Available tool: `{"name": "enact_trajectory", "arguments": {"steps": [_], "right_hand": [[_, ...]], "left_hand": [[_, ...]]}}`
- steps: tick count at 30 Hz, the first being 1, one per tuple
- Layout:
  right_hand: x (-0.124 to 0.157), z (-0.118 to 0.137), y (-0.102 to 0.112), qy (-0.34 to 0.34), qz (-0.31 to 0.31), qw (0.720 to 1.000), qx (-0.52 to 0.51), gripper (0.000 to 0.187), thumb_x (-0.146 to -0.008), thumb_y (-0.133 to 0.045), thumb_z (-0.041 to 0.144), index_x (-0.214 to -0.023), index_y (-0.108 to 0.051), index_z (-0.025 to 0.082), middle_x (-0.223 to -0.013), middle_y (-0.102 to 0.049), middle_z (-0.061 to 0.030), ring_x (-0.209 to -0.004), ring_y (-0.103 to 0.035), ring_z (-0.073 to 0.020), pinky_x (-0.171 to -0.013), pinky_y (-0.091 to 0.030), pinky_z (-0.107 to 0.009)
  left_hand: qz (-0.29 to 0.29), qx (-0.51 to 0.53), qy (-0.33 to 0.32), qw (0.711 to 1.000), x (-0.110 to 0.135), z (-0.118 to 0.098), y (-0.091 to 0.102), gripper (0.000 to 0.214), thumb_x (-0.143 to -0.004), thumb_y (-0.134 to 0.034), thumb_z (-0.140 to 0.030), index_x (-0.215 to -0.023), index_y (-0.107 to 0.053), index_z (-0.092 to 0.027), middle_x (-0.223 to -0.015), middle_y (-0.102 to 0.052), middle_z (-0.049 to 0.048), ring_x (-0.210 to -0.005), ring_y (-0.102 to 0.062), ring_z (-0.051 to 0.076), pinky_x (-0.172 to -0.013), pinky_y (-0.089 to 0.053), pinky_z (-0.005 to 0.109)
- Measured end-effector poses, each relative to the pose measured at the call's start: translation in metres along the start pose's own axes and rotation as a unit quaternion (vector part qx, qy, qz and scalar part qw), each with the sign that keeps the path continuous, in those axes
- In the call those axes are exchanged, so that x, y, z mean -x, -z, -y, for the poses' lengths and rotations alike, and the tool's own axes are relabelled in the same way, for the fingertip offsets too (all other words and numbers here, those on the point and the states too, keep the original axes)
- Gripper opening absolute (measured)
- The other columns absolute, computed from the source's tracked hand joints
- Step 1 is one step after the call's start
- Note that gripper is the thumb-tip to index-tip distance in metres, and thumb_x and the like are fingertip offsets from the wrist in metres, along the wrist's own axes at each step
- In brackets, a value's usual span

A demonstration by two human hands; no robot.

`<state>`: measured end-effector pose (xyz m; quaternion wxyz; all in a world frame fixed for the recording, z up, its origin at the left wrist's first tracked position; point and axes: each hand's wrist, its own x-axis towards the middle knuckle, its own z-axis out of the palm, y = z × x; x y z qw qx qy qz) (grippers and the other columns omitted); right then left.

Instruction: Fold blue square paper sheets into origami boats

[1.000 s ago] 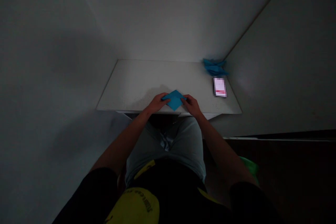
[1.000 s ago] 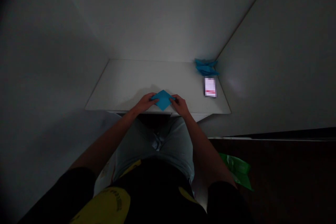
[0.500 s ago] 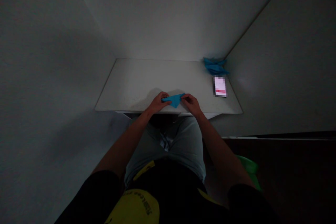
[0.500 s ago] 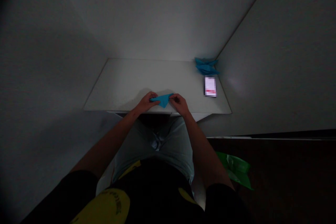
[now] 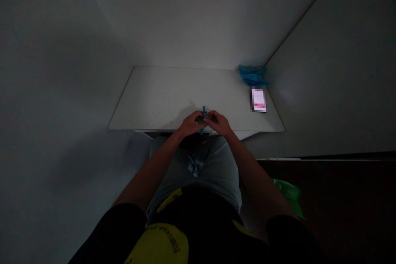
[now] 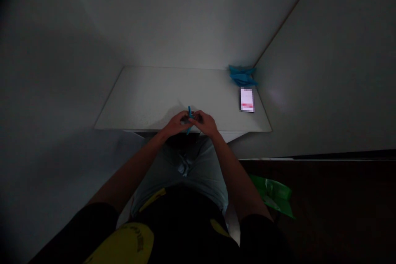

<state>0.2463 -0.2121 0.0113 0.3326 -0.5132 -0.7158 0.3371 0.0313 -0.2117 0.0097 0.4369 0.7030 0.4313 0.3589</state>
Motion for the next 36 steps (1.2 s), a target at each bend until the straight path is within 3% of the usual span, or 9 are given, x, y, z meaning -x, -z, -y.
{"name": "enact_trajectory", "arguments": {"steps": [5, 14, 26, 36], "right_hand": [[0.000, -0.001, 0.003, -0.003, 0.023, 1.000, -0.019, 0.046, -0.095, -0.072, 0.066, -0.118, -0.071, 0.026, -0.095, -0.081, -0.0028, -0.084, -0.074, -0.0225, -0.077, -0.053, -0.034], [-0.001, -0.009, 0.002, -0.003, 0.023, 0.999, -0.025, 0.045, -0.098, -0.070, 0.064, -0.125, -0.071, 0.027, -0.097, -0.082, -0.0030, -0.083, -0.075, -0.0219, -0.076, -0.056, -0.033], [0.000, -0.010, 0.005, 0.008, 0.034, 0.998, -0.061, 0.050, -0.101, -0.064, 0.064, -0.132, -0.071, 0.026, -0.097, -0.081, -0.0031, -0.085, -0.075, -0.0219, -0.078, -0.057, -0.034], [0.000, -0.014, 0.005, 0.003, 0.018, 0.996, -0.084, 0.046, -0.099, -0.065, 0.060, -0.129, -0.072, 0.025, -0.094, -0.080, -0.0028, -0.083, -0.072, -0.0216, -0.077, -0.056, -0.034]], "left_hand": [[0.005, 0.007, 0.005, 1.000, 0.002, -0.003, 0.001, 0.044, -0.083, -0.086, -0.050, -0.112, -0.069, -0.022, -0.111, -0.076, 0.0051, -0.103, -0.072, 0.023, -0.097, -0.056, 0.038], [0.000, 0.047, 0.055, 0.997, 0.002, -0.010, 0.001, 0.055, -0.078, -0.094, -0.048, -0.115, -0.060, -0.024, -0.113, -0.079, 0.0077, -0.107, -0.077, 0.026, -0.097, -0.059, 0.042], [-0.016, 0.034, 0.043, 0.998, 0.004, -0.005, -0.002, 0.058, -0.082, -0.090, -0.050, -0.125, -0.059, -0.026, -0.126, -0.077, 0.0075, -0.112, -0.078, 0.026, -0.099, -0.060, 0.042], [-0.003, 0.024, 0.055, 0.998, 0.005, -0.008, 0.001, 0.055, -0.086, -0.088, -0.050, -0.128, -0.059, -0.026, -0.120, -0.080, 0.0074, -0.108, -0.079, 0.025, -0.096, -0.062, 0.041]]}}
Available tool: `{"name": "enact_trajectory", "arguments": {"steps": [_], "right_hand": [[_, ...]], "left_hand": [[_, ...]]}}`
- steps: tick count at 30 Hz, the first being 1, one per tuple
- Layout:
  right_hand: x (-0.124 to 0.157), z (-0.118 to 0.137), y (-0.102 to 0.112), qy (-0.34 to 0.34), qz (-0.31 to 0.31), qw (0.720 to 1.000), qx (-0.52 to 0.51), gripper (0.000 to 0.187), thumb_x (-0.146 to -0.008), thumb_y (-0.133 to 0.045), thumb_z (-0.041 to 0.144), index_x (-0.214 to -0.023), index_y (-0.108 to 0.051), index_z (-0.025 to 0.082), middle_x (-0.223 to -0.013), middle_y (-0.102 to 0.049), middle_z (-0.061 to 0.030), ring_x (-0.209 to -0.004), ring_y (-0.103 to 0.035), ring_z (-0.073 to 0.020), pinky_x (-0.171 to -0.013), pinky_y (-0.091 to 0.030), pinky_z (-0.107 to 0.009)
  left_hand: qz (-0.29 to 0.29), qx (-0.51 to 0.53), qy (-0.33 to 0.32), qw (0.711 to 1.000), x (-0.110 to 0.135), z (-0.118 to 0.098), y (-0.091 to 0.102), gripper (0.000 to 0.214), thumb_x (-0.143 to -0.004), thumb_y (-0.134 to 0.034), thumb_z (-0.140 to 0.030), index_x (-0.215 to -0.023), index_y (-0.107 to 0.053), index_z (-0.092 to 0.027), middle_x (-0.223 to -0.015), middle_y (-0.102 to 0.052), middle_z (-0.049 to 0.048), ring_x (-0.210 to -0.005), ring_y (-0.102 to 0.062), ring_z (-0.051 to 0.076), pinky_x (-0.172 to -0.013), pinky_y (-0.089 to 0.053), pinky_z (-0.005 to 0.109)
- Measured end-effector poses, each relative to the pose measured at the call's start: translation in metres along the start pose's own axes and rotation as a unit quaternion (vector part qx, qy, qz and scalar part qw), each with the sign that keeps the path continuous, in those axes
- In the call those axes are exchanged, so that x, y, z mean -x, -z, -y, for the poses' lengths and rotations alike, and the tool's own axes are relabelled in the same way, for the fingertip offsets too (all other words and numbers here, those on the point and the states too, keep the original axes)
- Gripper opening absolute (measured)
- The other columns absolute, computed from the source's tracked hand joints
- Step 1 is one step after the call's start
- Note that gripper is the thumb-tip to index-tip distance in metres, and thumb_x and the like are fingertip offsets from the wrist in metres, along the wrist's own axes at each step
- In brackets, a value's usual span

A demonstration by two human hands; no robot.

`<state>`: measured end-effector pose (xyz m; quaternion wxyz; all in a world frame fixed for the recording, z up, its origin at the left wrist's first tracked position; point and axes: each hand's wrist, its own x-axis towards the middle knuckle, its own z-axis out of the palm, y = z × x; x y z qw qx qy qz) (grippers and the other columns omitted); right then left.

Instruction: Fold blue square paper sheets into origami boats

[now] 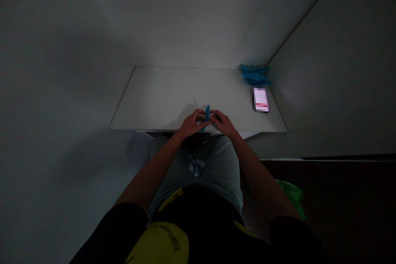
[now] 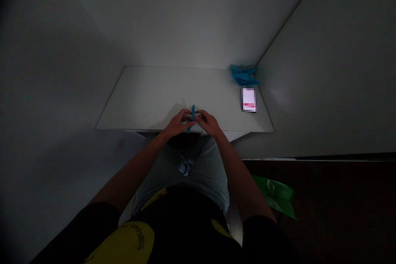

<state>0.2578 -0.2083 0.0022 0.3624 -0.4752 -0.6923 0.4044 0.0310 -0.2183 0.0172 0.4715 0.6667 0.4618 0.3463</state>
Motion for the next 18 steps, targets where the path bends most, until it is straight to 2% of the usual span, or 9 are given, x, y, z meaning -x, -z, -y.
{"name": "enact_trajectory", "arguments": {"steps": [8, 12, 18], "right_hand": [[0.0031, 0.0028, -0.0012, 0.011, -0.021, 1.000, 0.005, 0.042, -0.098, -0.065, 0.053, -0.129, -0.069, 0.025, -0.095, -0.081, -0.0036, -0.084, -0.074, -0.0219, -0.081, -0.058, -0.035], [0.0029, 0.0048, -0.0029, -0.007, -0.016, 1.000, 0.020, 0.042, -0.096, -0.069, 0.050, -0.130, -0.068, 0.026, -0.099, -0.083, -0.0042, -0.089, -0.076, -0.0238, -0.086, -0.059, -0.038], [0.0018, 0.0032, -0.0021, -0.004, -0.025, 0.999, 0.037, 0.040, -0.095, -0.067, 0.045, -0.129, -0.067, 0.025, -0.101, -0.083, -0.0049, -0.088, -0.077, -0.0240, -0.084, -0.060, -0.037]], "left_hand": [[-0.012, -0.013, -0.009, 1.000, -0.0014, 0.0002, -0.0017, 0.048, -0.090, -0.084, -0.045, -0.126, -0.060, -0.026, -0.127, -0.078, 0.0072, -0.105, -0.079, 0.023, -0.099, -0.060, 0.040], [-0.017, -0.034, -0.010, 0.999, -0.0003, -0.0028, -0.0018, 0.049, -0.089, -0.084, -0.044, -0.128, -0.060, -0.026, -0.117, -0.080, 0.0057, -0.104, -0.079, 0.024, -0.097, -0.060, 0.041], [-0.017, -0.049, -0.002, 0.999, 0.0007, -0.0043, -0.0025, 0.049, -0.090, -0.085, -0.047, -0.129, -0.062, -0.028, -0.112, -0.082, 0.0039, -0.104, -0.079, 0.023, -0.097, -0.060, 0.040]]}}
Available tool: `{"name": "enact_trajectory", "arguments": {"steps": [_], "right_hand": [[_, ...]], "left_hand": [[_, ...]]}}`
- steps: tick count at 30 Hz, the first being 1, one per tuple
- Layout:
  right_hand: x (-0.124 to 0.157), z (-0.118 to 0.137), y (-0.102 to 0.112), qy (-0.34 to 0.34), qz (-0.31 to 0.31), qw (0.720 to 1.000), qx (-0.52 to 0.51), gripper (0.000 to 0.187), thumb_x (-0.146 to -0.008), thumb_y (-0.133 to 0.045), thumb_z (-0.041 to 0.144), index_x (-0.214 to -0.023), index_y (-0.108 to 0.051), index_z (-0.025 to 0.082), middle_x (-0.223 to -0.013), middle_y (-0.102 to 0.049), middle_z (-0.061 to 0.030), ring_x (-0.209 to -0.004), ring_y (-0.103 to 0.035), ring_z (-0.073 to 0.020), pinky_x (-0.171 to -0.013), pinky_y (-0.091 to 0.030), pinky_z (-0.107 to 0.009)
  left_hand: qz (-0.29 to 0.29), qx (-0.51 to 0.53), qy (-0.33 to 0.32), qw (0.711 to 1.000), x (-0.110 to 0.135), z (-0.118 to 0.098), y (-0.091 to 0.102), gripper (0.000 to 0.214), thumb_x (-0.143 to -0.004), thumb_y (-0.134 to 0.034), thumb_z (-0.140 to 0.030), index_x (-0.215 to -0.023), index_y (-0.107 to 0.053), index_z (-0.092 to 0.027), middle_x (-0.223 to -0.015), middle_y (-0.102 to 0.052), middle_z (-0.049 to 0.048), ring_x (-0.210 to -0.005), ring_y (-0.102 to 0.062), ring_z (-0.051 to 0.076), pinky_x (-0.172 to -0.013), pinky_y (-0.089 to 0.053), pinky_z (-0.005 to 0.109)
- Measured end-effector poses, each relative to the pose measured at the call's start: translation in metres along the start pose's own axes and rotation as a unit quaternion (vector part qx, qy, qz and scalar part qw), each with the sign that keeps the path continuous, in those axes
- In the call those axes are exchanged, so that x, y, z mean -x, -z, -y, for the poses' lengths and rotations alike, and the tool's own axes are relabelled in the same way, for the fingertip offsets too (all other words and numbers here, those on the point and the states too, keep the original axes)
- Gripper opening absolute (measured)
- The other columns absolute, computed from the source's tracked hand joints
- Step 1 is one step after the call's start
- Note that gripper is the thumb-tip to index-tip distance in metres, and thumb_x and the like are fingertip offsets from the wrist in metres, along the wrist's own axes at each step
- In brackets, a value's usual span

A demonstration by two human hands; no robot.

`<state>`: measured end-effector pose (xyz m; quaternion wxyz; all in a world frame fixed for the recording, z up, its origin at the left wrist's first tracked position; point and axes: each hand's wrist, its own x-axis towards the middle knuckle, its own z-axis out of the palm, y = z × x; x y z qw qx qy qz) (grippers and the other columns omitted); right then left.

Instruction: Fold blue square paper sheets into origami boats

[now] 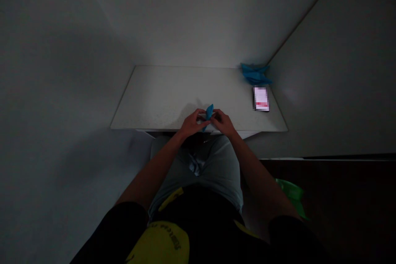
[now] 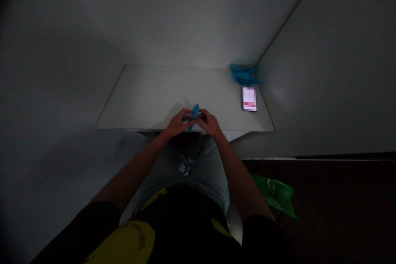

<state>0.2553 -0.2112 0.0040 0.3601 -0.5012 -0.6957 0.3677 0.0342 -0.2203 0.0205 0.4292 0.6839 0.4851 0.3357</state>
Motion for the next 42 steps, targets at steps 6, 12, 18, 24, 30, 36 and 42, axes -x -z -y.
{"name": "enact_trajectory", "arguments": {"steps": [6, 12, 18, 24, 30, 36, 42], "right_hand": [[-0.001, 0.002, -0.001, -0.004, -0.006, 1.000, 0.005, 0.043, -0.091, -0.068, 0.041, -0.130, -0.066, 0.025, -0.103, -0.083, -0.0057, -0.091, -0.078, -0.0253, -0.087, -0.060, -0.039], [-0.001, 0.001, -0.001, -0.009, -0.007, 1.000, -0.006, 0.046, -0.089, -0.071, 0.042, -0.132, -0.065, 0.025, -0.104, -0.083, -0.0057, -0.092, -0.078, -0.0255, -0.087, -0.061, -0.040], [0.001, -0.007, 0.002, 0.010, 0.012, 1.000, -0.022, 0.059, -0.080, -0.076, 0.039, -0.135, -0.062, 0.024, -0.109, -0.082, -0.0071, -0.093, -0.078, -0.0269, -0.089, -0.062, -0.042], [0.000, -0.005, -0.001, -0.002, 0.010, 0.999, 0.033, 0.049, -0.091, -0.068, 0.044, -0.136, -0.063, 0.025, -0.111, -0.082, -0.0074, -0.095, -0.077, -0.0271, -0.087, -0.060, -0.040], [0.000, 0.002, -0.006, -0.023, -0.024, 0.992, 0.120, 0.043, -0.098, -0.059, 0.047, -0.135, -0.067, 0.026, -0.089, -0.078, -0.0026, -0.077, -0.072, -0.0228, -0.071, -0.050, -0.033], [-0.002, 0.006, -0.017, -0.049, -0.069, 0.985, 0.153, 0.041, -0.093, -0.063, 0.044, -0.131, -0.068, 0.028, -0.082, -0.077, -0.0004, -0.074, -0.070, -0.0234, -0.065, -0.046, -0.031], [-0.014, 0.010, -0.035, -0.065, -0.083, 0.970, 0.217, 0.020, -0.093, -0.069, 0.044, -0.101, -0.075, 0.026, -0.084, -0.079, -0.0083, -0.082, -0.073, -0.0287, -0.073, -0.049, -0.035]], "left_hand": [[-0.012, -0.027, 0.007, 1.000, 0.000, -0.002, 0.000, 0.052, -0.087, -0.088, -0.045, -0.129, -0.062, -0.027, -0.108, -0.081, 0.0032, -0.104, -0.079, 0.025, -0.098, -0.059, 0.042], [-0.014, -0.035, 0.009, 0.999, 0.002, -0.006, 0.000, 0.058, -0.083, -0.092, -0.044, -0.129, -0.062, -0.026, -0.110, -0.081, 0.0038, -0.104, -0.079, 0.026, -0.097, -0.059, 0.042], [-0.022, -0.048, -0.013, 0.999, 0.003, -0.001, -0.003, 0.064, -0.079, -0.093, -0.042, -0.131, -0.059, -0.027, -0.113, -0.078, 0.0035, -0.104, -0.077, 0.025, -0.097, -0.058, 0.042], [-0.034, -0.046, -0.019, 0.998, 0.003, 0.000, -0.003, 0.059, -0.083, -0.085, -0.031, -0.134, -0.056, -0.027, -0.117, -0.074, 0.0040, -0.102, -0.076, 0.022, -0.096, -0.059, 0.040], [-0.052, -0.039, -0.035, 0.997, 0.002, -0.002, -0.003, 0.063, -0.086, -0.074, -0.023, -0.146, -0.056, -0.026, -0.142, -0.060, 0.0096, -0.092, -0.071, 0.015, -0.084, -0.058, 0.032], [-0.032, -0.102, -0.032, 0.994, 0.001, -0.004, -0.006, 0.071, -0.089, -0.076, -0.037, -0.156, -0.054, -0.028, -0.104, -0.067, 0.0011, -0.082, -0.063, 0.017, -0.084, -0.054, 0.032], [-0.005, -0.103, -0.049, 0.993, -0.001, -0.001, -0.002, 0.079, -0.084, -0.074, -0.031, -0.161, -0.053, -0.030, -0.117, -0.061, 0.0041, -0.087, -0.064, 0.018, -0.088, -0.057, 0.035]]}}
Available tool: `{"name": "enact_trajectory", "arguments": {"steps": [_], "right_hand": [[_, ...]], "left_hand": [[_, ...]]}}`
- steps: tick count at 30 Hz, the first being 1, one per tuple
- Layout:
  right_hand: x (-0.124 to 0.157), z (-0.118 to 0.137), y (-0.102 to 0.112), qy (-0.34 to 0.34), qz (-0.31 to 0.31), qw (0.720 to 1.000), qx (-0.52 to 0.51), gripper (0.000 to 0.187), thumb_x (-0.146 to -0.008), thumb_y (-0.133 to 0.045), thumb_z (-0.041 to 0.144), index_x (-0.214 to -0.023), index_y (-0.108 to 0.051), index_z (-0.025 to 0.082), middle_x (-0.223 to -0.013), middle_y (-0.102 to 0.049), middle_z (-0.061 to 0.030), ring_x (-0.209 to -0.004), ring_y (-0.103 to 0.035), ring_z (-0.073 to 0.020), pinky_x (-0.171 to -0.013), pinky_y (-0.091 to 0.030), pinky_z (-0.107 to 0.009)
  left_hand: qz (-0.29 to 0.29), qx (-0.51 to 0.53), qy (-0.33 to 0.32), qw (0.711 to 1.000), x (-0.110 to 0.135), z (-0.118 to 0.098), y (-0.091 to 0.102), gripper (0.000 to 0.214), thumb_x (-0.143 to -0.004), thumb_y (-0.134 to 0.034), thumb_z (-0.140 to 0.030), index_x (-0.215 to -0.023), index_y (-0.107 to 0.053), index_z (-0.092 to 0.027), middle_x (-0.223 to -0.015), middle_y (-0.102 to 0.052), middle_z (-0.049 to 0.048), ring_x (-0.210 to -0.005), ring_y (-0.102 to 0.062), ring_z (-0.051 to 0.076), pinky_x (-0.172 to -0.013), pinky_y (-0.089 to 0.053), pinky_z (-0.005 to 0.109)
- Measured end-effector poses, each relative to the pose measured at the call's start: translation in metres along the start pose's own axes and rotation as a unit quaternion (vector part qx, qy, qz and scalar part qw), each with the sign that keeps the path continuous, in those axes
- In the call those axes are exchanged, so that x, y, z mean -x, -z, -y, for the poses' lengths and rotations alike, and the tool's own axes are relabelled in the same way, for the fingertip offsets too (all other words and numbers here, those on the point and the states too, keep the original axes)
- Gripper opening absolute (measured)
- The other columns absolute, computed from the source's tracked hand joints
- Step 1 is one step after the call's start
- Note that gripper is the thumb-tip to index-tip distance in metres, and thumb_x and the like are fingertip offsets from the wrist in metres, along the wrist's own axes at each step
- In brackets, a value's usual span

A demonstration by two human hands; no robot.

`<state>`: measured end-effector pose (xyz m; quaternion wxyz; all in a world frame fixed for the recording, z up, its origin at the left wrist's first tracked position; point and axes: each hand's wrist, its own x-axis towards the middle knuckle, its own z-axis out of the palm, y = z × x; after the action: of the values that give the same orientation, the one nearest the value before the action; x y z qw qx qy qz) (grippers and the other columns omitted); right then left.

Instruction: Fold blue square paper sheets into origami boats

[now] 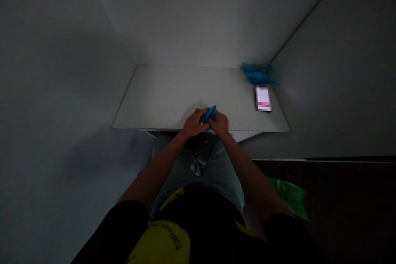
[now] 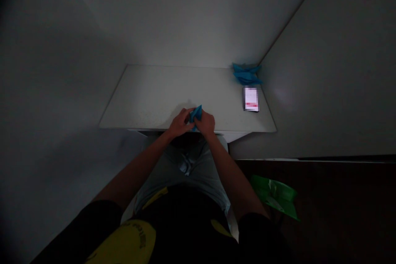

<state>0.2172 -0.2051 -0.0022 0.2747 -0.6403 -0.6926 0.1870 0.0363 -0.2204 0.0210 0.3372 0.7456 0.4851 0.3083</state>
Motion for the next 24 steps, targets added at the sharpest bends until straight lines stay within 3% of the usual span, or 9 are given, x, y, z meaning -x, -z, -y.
{"name": "enact_trajectory", "arguments": {"steps": [4, 8, 12, 14, 17, 21, 24], "right_hand": [[-0.001, 0.005, -0.003, -0.022, -0.005, 1.000, 0.009, 0.019, -0.091, -0.073, 0.043, -0.096, -0.077, 0.025, -0.090, -0.080, -0.0125, -0.090, -0.075, -0.0324, -0.080, -0.051, -0.039], [0.003, -0.002, 0.008, 0.029, 0.014, 0.994, -0.107, 0.035, -0.096, -0.064, 0.038, -0.128, -0.074, 0.030, -0.098, -0.080, -0.0043, -0.090, -0.072, -0.0265, -0.084, -0.055, -0.036], [0.006, -0.014, 0.019, 0.057, 0.045, 0.964, -0.256, 0.050, -0.099, -0.056, 0.043, -0.145, -0.065, 0.026, -0.108, -0.077, -0.0050, -0.088, -0.070, -0.0234, -0.083, -0.060, -0.037], [0.007, -0.018, 0.018, 0.049, 0.053, 0.955, -0.289, 0.049, -0.101, -0.053, 0.049, -0.143, -0.065, 0.025, -0.109, -0.076, -0.0068, -0.086, -0.070, -0.0235, -0.081, -0.061, -0.038], [0.005, -0.023, 0.013, 0.030, 0.045, 0.946, -0.318, 0.042, -0.100, -0.054, 0.053, -0.130, -0.067, 0.027, -0.105, -0.075, -0.0062, -0.079, -0.069, -0.0217, -0.074, -0.060, -0.037], [0.002, -0.028, 0.006, 0.010, -0.009, 0.925, -0.380, 0.030, -0.092, -0.065, 0.051, -0.110, -0.065, 0.027, -0.100, -0.073, -0.0026, -0.067, -0.066, -0.0166, -0.065, -0.057, -0.032], [0.001, -0.030, 0.006, 0.008, -0.016, 0.914, -0.405, 0.028, -0.088, -0.071, 0.046, -0.108, -0.067, 0.027, -0.095, -0.074, -0.0010, -0.067, -0.065, -0.0159, -0.066, -0.057, -0.031]], "left_hand": [[-0.001, 0.016, 0.005, 1.000, 0.000, 0.003, -0.001, 0.070, -0.085, -0.071, -0.026, -0.154, -0.062, -0.034, -0.128, -0.054, 0.0049, -0.092, -0.066, 0.017, -0.094, -0.059, 0.036], [-0.040, 0.078, 0.031, 0.996, -0.005, 0.010, -0.002, 0.055, -0.089, -0.063, -0.022, -0.144, -0.067, -0.029, -0.140, -0.052, 0.0076, -0.101, -0.069, 0.017, -0.099, -0.061, 0.036], [-0.079, 0.134, 0.015, 0.988, -0.011, 0.014, 0.004, 0.048, -0.091, -0.057, -0.017, -0.135, -0.073, -0.026, -0.140, -0.063, 0.0100, -0.133, -0.063, 0.024, -0.113, -0.056, 0.039], [-0.074, 0.162, 0.024, 0.984, -0.012, 0.015, 0.006, 0.049, -0.092, -0.054, -0.016, -0.136, -0.074, -0.026, -0.141, -0.069, 0.0091, -0.135, -0.064, 0.024, -0.115, -0.055, 0.039], [-0.047, 0.219, 0.048, 0.973, -0.013, 0.016, 0.006, 0.049, -0.096, -0.055, -0.024, -0.141, -0.072, -0.024, -0.142, -0.073, 0.0090, -0.121, -0.072, 0.024, -0.107, -0.059, 0.039], [-0.023, 0.286, 0.040, 0.957, -0.012, 0.020, 0.000, 0.061, -0.093, -0.069, -0.038, -0.150, -0.064, -0.019, -0.125, -0.080, 0.0107, -0.109, -0.076, 0.025, -0.099, -0.061, 0.039], [-0.034, 0.304, 0.054, 0.950, -0.012, 0.023, -0.004, 0.069, -0.089, -0.079, -0.045, -0.148, -0.061, -0.015, -0.114, -0.080, 0.0116, -0.100, -0.077, 0.025, -0.094, -0.062, 0.039]]}}
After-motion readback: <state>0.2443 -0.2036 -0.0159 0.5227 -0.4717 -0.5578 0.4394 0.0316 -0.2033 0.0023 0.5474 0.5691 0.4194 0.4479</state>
